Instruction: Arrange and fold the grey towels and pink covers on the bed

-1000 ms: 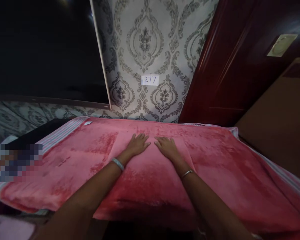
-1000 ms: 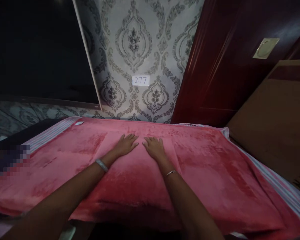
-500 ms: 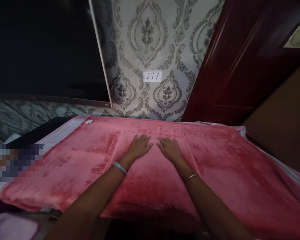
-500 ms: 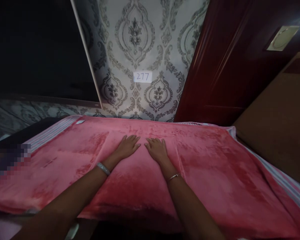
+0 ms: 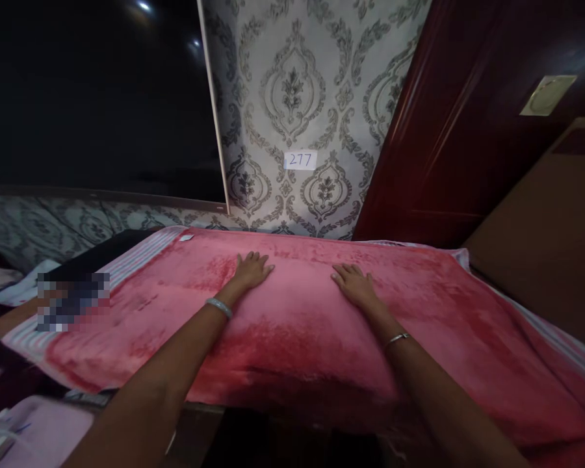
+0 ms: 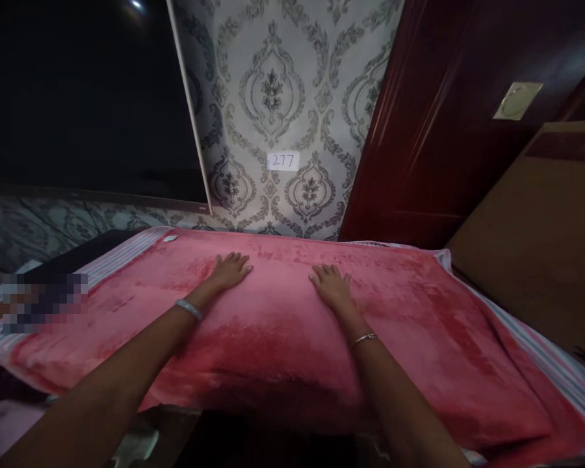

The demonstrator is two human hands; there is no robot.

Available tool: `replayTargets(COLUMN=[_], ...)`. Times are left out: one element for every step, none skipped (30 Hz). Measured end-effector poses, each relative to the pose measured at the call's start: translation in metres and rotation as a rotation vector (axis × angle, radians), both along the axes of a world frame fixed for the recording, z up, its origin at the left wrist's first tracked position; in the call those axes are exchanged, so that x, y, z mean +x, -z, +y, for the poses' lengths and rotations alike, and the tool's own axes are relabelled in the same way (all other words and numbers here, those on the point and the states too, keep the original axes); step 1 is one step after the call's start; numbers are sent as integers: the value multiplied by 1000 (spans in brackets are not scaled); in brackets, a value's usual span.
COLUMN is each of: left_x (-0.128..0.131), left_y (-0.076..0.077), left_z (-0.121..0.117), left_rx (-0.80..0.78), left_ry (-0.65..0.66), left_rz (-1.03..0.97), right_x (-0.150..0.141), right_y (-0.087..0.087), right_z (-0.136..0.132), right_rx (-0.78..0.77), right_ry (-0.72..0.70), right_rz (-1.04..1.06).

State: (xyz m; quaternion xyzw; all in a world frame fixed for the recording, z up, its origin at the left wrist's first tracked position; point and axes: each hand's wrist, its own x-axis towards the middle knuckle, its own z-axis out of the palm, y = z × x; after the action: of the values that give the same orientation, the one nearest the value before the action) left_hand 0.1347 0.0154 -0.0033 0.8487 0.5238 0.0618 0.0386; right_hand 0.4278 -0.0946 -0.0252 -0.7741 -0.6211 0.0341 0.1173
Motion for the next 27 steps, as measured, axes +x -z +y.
replayTargets(left_x=[-4, -7, -8, -9, -9, -8, -8, -8, -8, -9, -9, -9, -10, -10, -10, -9, -9, -8, -7, -6, -6, -5, -5, -5, -5, -5, -6], left_y=[3, 7, 11, 15, 19, 23, 26, 28, 30, 31, 32, 33, 33, 33, 32, 31, 29, 27, 23, 19, 14, 8, 2, -3, -6, -8, -6], left_z=[1, 1, 1, 1, 1, 2, 2, 3, 4, 4, 4, 4, 4, 3, 2, 2, 2, 2, 2, 2, 1, -3, -9, -19, -32, -50, -70], left_rx=[-18, -27, -30, -29, -26, -19, -8, 6, 19, 30, 36, 38, 38, 36, 32, 27, 19, 7, -6, -18, -23, -16, 3, 29, 55, 80, 91], left_ry=[-11, -14, -12, -11, -10, -8, -5, -4, -3, -2, 1, 4, 6, 6, 3, 0, -3, -6, -8, -13, -18, -23, -22, -7, 35, 104, 196], left_rz=[-3, -7, -10, -15, -24, -35, -49, -63, -76, -84, -85, -82, -77, -72, -67, -64, -62, -60, -58, -56, -54, -53, -53, -55, -59, -68, -78], right_x=[5, 8, 12, 14, 16, 19, 21, 23, 25, 26, 27, 27, 27, 26, 25, 24, 22, 21, 20, 19, 19, 18, 18, 16, 12, 7, 0], right_y=[6, 13, 21, 28, 35, 40, 45, 48, 51, 52, 53, 53, 53, 52, 51, 50, 48, 46, 44, 42, 38, 34, 29, 23, 16, 9, 3], right_z=[-1, -1, 0, 1, 2, 4, 5, 6, 7, 7, 7, 7, 7, 7, 6, 5, 4, 3, 2, 1, 0, 0, -1, -2, -3, -4, -6], right_rx=[15, 31, 51, 72, 93, 112, 126, 136, 142, 145, 146, 145, 144, 143, 142, 140, 137, 131, 119, 101, 81, 61, 40, 20, 7, 5, 12], right_ry=[6, 4, -4, -19, -36, -52, -65, -73, -75, -73, -70, -68, -68, -68, -68, -65, -60, -53, -44, -37, -32, -28, -22, -14, -6, -7, -28], right_rz=[28, 53, 71, 83, 93, 100, 106, 109, 109, 107, 102, 96, 90, 84, 79, 74, 70, 68, 67, 67, 67, 70, 71, 67, 53, 29, -3])
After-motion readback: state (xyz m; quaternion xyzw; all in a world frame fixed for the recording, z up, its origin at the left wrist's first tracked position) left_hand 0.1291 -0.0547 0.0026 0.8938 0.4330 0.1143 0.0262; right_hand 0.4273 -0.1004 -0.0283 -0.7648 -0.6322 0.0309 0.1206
